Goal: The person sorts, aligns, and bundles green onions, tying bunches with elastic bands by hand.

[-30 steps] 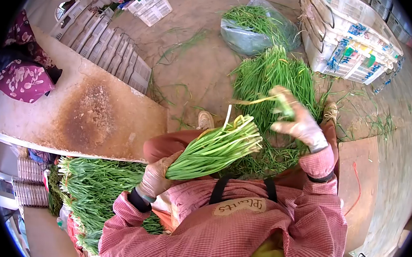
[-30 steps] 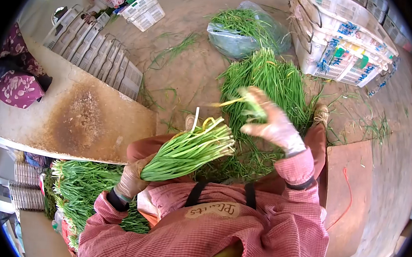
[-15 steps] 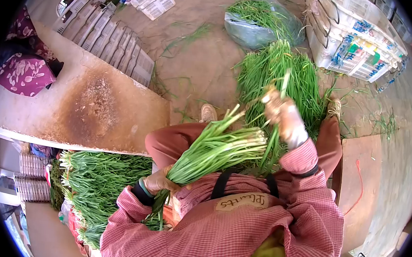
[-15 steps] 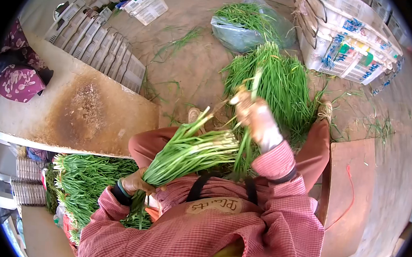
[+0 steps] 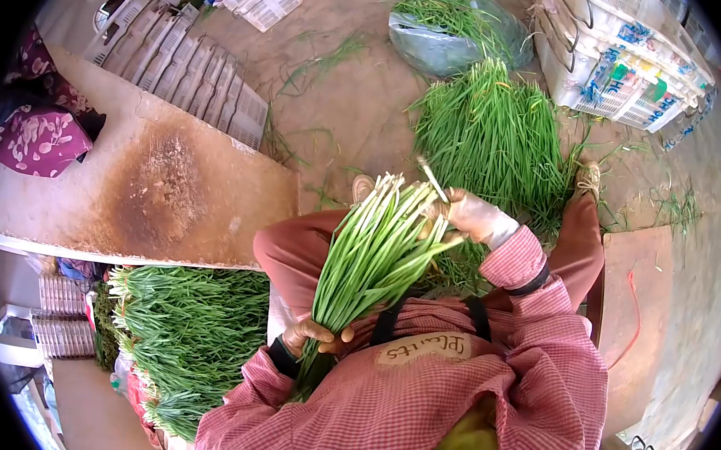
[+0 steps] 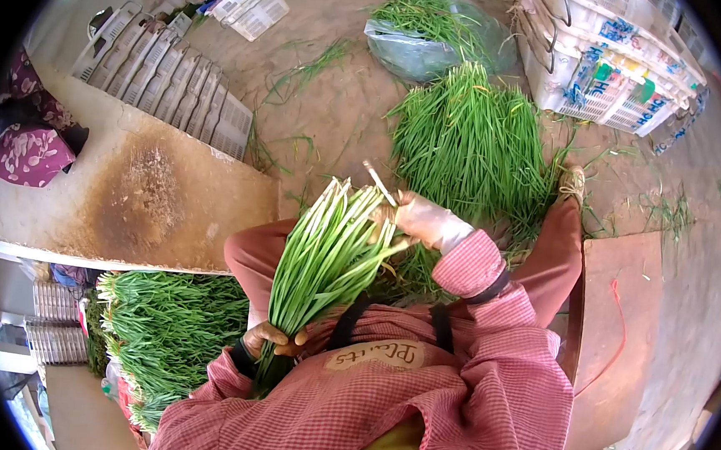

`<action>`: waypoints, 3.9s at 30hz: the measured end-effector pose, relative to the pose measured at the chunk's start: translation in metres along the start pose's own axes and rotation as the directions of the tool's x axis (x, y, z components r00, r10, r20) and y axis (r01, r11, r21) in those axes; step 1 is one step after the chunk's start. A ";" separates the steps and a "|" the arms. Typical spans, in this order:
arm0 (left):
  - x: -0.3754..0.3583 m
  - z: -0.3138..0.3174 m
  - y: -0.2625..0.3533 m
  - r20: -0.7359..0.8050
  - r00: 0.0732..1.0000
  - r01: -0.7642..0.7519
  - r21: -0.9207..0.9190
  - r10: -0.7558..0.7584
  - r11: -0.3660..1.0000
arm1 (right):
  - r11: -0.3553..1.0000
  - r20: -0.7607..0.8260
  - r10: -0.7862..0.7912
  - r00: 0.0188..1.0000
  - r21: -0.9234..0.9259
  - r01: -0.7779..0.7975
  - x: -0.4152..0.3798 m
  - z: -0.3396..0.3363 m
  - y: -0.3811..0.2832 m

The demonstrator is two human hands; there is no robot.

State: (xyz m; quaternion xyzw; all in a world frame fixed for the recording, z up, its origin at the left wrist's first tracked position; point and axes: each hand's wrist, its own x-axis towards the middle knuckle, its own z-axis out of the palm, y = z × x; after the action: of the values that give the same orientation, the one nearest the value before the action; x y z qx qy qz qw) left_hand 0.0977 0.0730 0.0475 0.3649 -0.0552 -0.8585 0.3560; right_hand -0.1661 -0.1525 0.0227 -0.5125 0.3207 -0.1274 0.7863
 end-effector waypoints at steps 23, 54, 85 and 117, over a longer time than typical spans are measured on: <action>-0.011 0.049 0.071 -0.159 0.810 -0.192 0.838 0.565 0.511 | 0.934 -0.075 -0.074 0.994 0.345 0.096 0.078 -0.012 0.019; 0.055 0.009 -0.019 0.083 0.996 -0.042 0.251 0.022 0.967 | 0.953 -0.616 -0.103 0.781 0.165 0.255 -0.001 0.025 0.021; 0.054 0.030 -0.041 -0.232 0.923 -0.264 0.198 0.307 0.944 | 0.935 -0.798 -0.316 0.512 -0.171 0.311 -0.029 -0.080 0.023; 0.060 0.040 -0.057 -0.370 0.745 -0.324 0.527 0.555 0.786 | 0.546 -0.364 -0.284 0.887 -0.822 -0.162 -0.056 0.107 -0.008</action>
State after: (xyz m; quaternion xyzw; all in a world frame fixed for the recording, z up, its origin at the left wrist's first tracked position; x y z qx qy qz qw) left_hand 0.0102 0.0694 0.0209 0.6218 -0.2340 -0.5851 0.4650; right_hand -0.1400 -0.0493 0.0792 -0.7895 0.4984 -0.1044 0.3427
